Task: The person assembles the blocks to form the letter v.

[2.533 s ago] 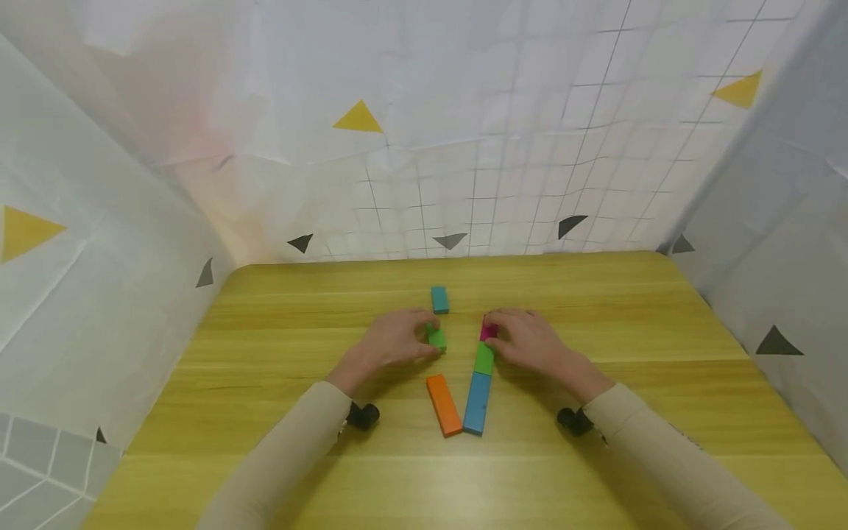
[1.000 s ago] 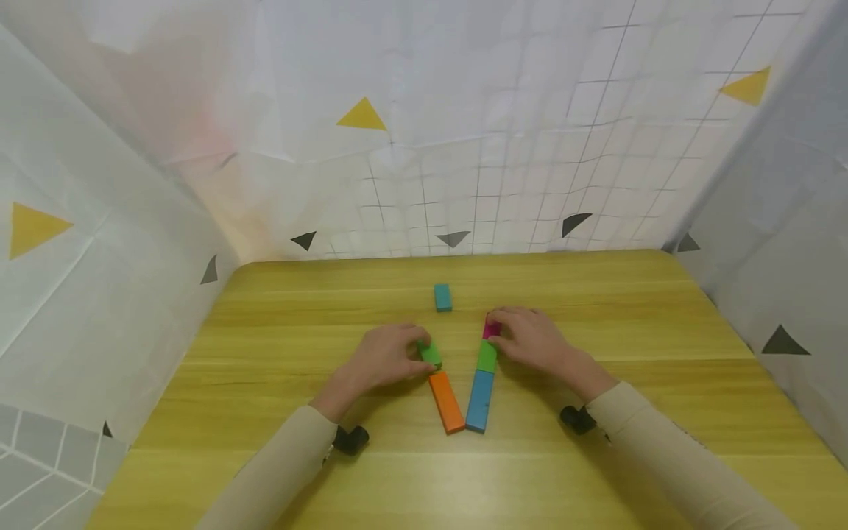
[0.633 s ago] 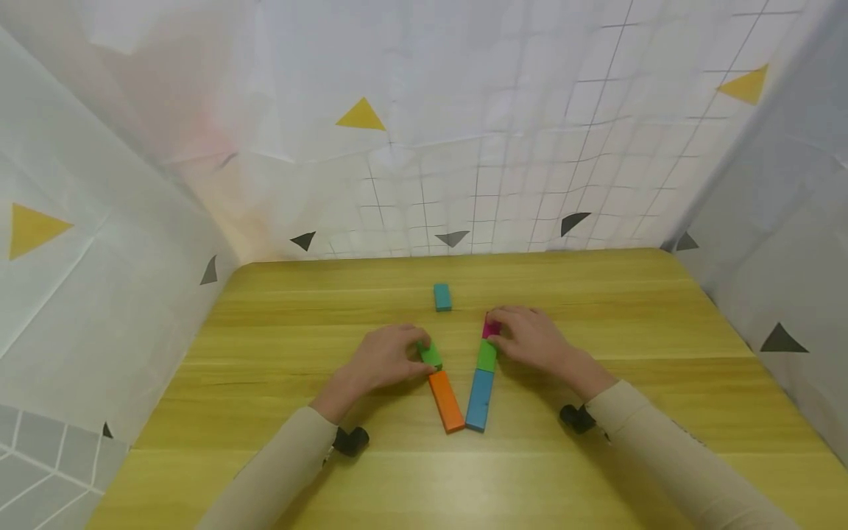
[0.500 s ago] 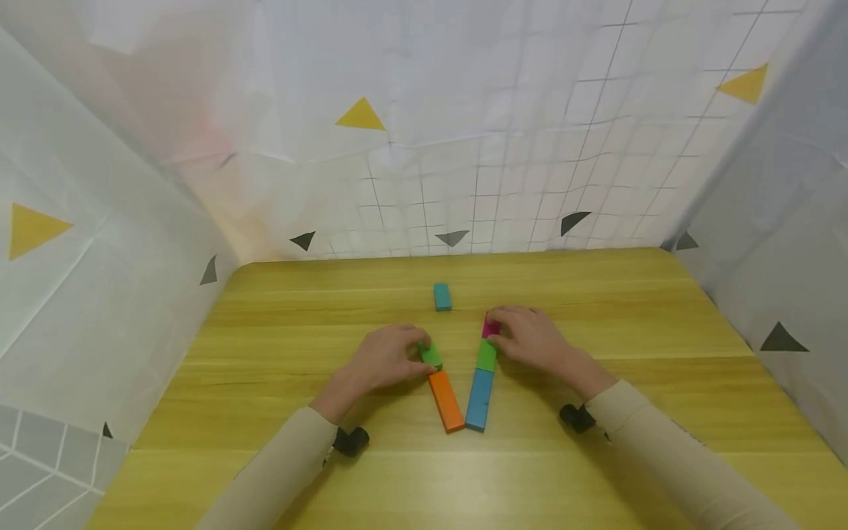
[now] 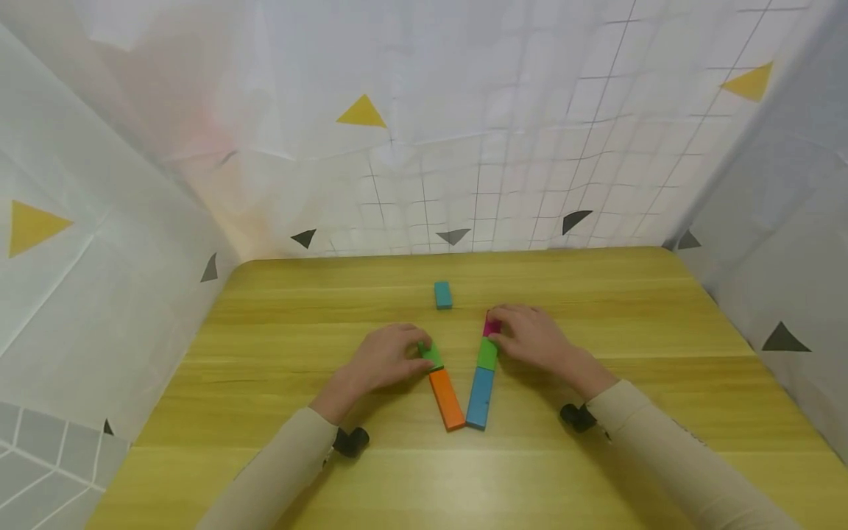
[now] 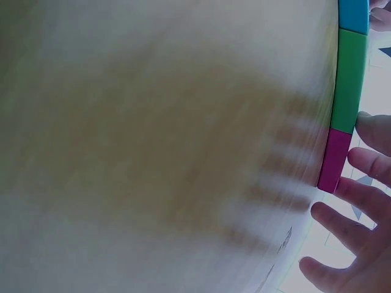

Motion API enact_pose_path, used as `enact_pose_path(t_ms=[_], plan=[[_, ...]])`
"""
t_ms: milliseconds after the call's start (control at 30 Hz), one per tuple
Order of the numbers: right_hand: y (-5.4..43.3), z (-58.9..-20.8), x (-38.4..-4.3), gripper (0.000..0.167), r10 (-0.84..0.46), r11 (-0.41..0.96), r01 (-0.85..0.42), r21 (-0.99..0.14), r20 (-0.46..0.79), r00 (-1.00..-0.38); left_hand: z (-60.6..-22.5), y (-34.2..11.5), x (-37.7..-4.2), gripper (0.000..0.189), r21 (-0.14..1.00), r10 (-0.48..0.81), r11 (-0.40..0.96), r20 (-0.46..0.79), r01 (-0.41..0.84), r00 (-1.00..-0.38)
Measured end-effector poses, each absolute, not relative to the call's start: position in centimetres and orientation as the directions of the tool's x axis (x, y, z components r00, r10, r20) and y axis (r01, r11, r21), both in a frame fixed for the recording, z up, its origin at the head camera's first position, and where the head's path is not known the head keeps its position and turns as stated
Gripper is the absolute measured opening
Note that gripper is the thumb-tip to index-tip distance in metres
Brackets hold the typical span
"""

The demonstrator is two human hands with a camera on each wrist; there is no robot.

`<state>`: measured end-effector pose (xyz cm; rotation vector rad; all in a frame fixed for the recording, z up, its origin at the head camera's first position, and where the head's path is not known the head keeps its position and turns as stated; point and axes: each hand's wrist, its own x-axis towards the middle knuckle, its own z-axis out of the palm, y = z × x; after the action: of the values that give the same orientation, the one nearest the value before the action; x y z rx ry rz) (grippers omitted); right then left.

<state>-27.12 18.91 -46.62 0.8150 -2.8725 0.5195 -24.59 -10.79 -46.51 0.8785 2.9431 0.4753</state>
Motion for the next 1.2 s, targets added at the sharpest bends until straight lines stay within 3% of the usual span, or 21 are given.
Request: enact_pose_path(t_ms=[767,1200], plan=[[18.93,-46.7,-27.19,0.016,-0.487,0.797,-0.522,-0.304,0.188,-0.853,-46.62,-10.69,-24.0,0.033,0.32,0.546,0.781,0.068,0.536,-0.835],[18.87,-46.67,-27.13,0.017,-0.483,0.796,-0.519,-0.31,0.189,-0.855,-46.46,-10.38,-23.83,0.043,0.271,0.534,0.808,0.04,0.523,-0.845]])
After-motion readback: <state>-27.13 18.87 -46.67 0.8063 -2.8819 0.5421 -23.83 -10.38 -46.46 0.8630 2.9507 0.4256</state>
